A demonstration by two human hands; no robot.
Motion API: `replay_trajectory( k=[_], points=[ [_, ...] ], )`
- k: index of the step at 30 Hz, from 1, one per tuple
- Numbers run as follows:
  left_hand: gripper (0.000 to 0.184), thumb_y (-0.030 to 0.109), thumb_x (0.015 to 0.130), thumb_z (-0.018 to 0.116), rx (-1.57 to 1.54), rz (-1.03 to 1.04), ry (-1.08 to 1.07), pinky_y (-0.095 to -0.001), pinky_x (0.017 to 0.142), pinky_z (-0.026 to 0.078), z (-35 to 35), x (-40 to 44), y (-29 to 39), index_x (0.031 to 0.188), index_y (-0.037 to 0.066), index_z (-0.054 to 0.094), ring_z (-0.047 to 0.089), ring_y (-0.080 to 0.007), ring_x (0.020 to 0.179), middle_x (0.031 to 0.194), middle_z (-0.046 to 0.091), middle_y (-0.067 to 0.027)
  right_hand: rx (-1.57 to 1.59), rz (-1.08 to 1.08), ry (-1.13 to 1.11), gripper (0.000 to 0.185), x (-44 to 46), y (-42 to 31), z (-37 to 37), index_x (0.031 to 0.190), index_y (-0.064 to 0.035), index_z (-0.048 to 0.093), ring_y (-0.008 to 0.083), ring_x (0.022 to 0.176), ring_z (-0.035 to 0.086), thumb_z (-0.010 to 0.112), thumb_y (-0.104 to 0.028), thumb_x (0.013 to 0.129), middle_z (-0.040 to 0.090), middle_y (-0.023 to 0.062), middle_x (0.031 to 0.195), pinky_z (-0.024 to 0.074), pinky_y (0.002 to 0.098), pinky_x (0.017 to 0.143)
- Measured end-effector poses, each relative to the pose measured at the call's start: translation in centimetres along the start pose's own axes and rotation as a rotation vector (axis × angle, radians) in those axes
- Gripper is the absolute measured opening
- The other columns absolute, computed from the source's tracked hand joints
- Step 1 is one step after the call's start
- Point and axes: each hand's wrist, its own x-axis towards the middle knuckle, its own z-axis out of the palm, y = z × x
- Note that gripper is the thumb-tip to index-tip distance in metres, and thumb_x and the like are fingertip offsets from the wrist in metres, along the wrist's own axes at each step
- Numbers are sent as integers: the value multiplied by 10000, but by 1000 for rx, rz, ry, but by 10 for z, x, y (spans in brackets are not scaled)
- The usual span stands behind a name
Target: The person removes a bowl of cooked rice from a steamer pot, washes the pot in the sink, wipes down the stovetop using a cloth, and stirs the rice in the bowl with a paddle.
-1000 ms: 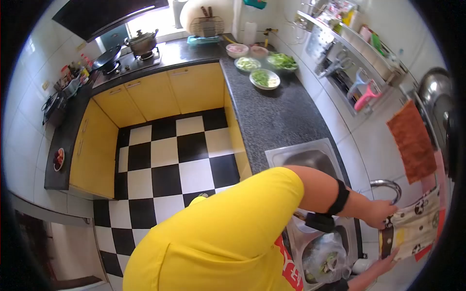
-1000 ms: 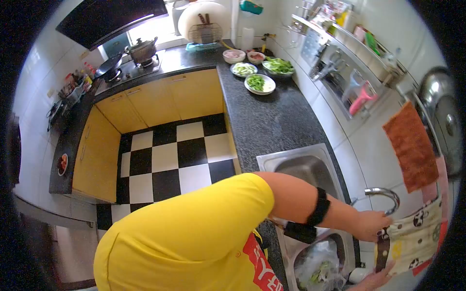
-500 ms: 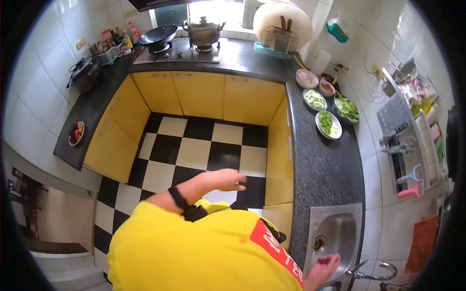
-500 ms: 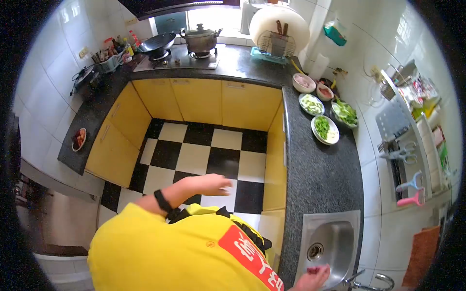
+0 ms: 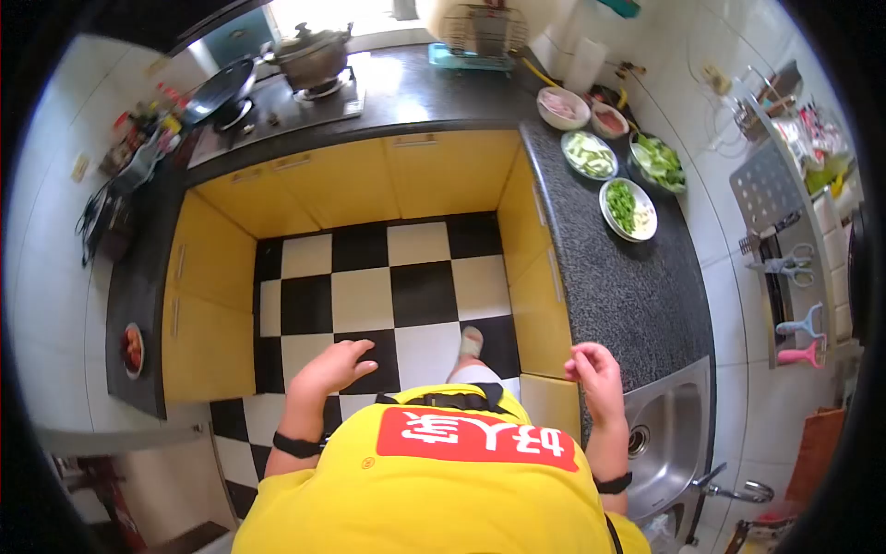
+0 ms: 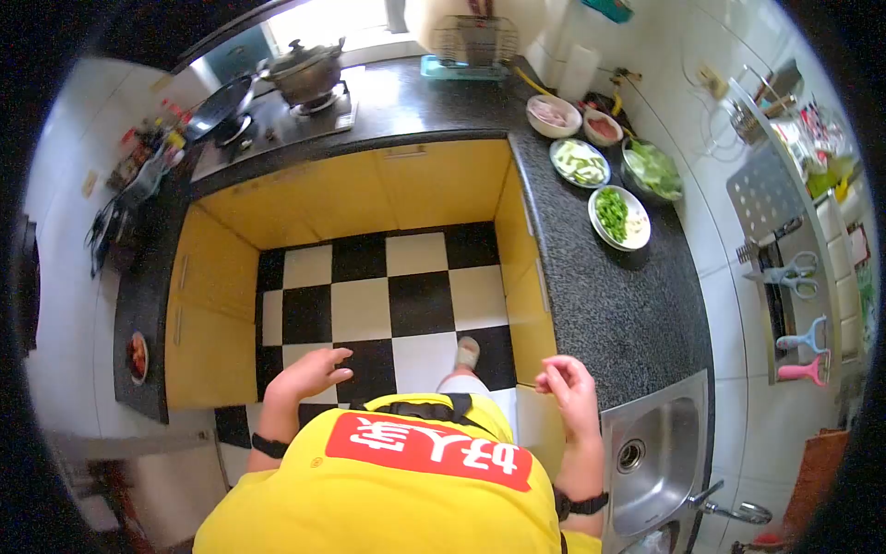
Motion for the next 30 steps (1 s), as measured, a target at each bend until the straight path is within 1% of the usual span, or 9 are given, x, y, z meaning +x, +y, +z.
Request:
replay_trajectory(
  k=[7,9,11,13,19,23,25,28,30],
  points=[
    [391,245,839,601,-48,-136,104,-390,840,456,-79,61,-8,1146,13,535,562,-344,994,1071,591,-207,43,50,-122,112,126,-22,34,965,-39,559,91,684,563,551,-126,894,586,28,765,471,221,631],
    [382,243,839,599,-61,-132,142,-393,828,459,-98,76,-16,1138,13,536,566,-345,978,1060,592,-206,81,62,-191,119,168,-39,56,966,-42,559,90,676,559,555,-136,894,587,24,764,466,219,623],
    [376,238,843,594,-127,-66,319,-393,814,461,-114,86,-27,1137,11,529,566,-346,961,1052,590,-204,56,62,-264,121,206,-57,84,963,-42,561,90,667,557,558,-140,893,589,22,759,463,220,618],
    [388,232,848,590,-191,-166,314,-382,824,459,-133,91,-32,1164,20,517,562,-341,976,1069,587,-197,-30,32,-378,120,244,-78,118,958,-39,562,91,667,559,563,-139,890,590,24,758,463,223,617],
    [423,262,843,593,-236,-267,283,-397,851,450,-165,109,-134,1188,31,512,550,-353,1004,1086,581,-204,-154,-130,-623,144,340,-141,258,988,-31,576,79,747,567,562,-134,889,583,10,824,489,227,648],
    [425,268,838,594,-199,-308,274,-410,857,446,-219,129,-203,1184,33,517,539,-365,1021,1084,580,-207,-247,-362,-641,161,387,-186,367,991,-16,577,77,767,568,577,-132,879,587,22,840,489,219,669],
    [430,278,841,588,-139,-234,290,-403,871,437,-260,136,-228,1186,33,514,527,-360,1042,1117,565,-207,-236,-434,-597,170,409,-207,424,997,-20,577,83,755,568,579,-141,878,592,28,847,477,220,646],
    [427,232,844,596,-109,-151,302,-384,820,465,-309,147,-264,1205,26,496,564,-342,970,1084,577,-201,-320,-495,-582,225,445,-234,499,1034,-14,566,100,747,572,592,-169,872,594,36,901,455,228,628],
    [426,222,849,589,-33,-145,411,-367,806,469,-336,155,-276,1214,28,483,569,-332,950,1081,575,-196,-360,-537,-566,307,466,-247,543,1083,-23,554,108,748,571,621,-211,849,586,49,953,456,243,642]
  ],
)
